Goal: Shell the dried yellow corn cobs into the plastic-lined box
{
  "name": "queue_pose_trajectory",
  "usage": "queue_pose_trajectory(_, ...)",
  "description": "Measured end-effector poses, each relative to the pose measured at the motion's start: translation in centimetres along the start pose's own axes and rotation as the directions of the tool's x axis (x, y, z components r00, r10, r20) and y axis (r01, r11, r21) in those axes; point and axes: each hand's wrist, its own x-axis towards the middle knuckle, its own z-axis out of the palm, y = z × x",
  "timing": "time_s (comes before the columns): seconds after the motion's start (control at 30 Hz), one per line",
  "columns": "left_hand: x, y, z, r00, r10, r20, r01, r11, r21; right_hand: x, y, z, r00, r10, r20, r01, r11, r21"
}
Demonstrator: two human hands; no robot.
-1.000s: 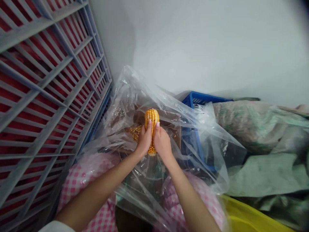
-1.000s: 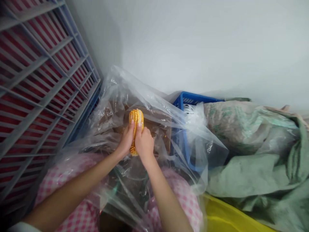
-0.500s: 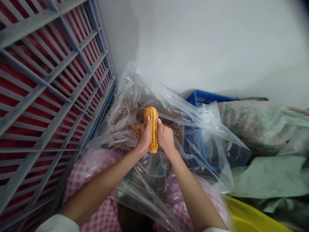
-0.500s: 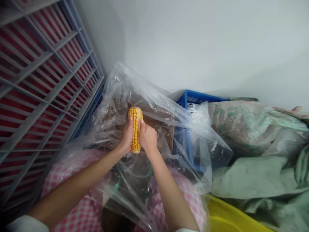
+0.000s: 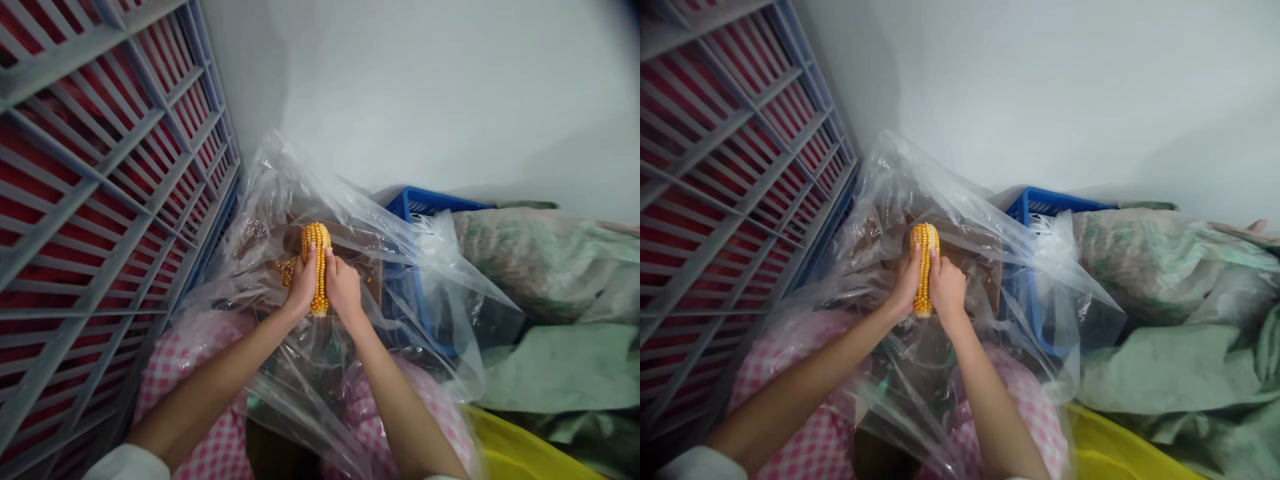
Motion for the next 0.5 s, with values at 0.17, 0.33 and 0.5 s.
queue_pose_trajectory(0.17,0.0,0.2,-0.2,0.999,-0.024,-0.033,0.024,1.000,0.014,0.5,0.8,0.3,0.998,-0.066,0.010,0.066,0.998,0.024)
queue_pose_trajectory(0.33,-0.7,1.2,0.0,0.983,-0.169,0.077,0.179,0.970,-0.164,0.8,1.5,-0.3,0.987,-0.158,0.009,0.156,0.980,0.127)
queue_pose_trajectory(0.5,-0.4,1.7,0.1,0.995,-0.102,0.023,0.104,0.985,-0.141,1.1,1.5,-1.1,0.990,-0.035,0.140,-0.026,0.913,0.408)
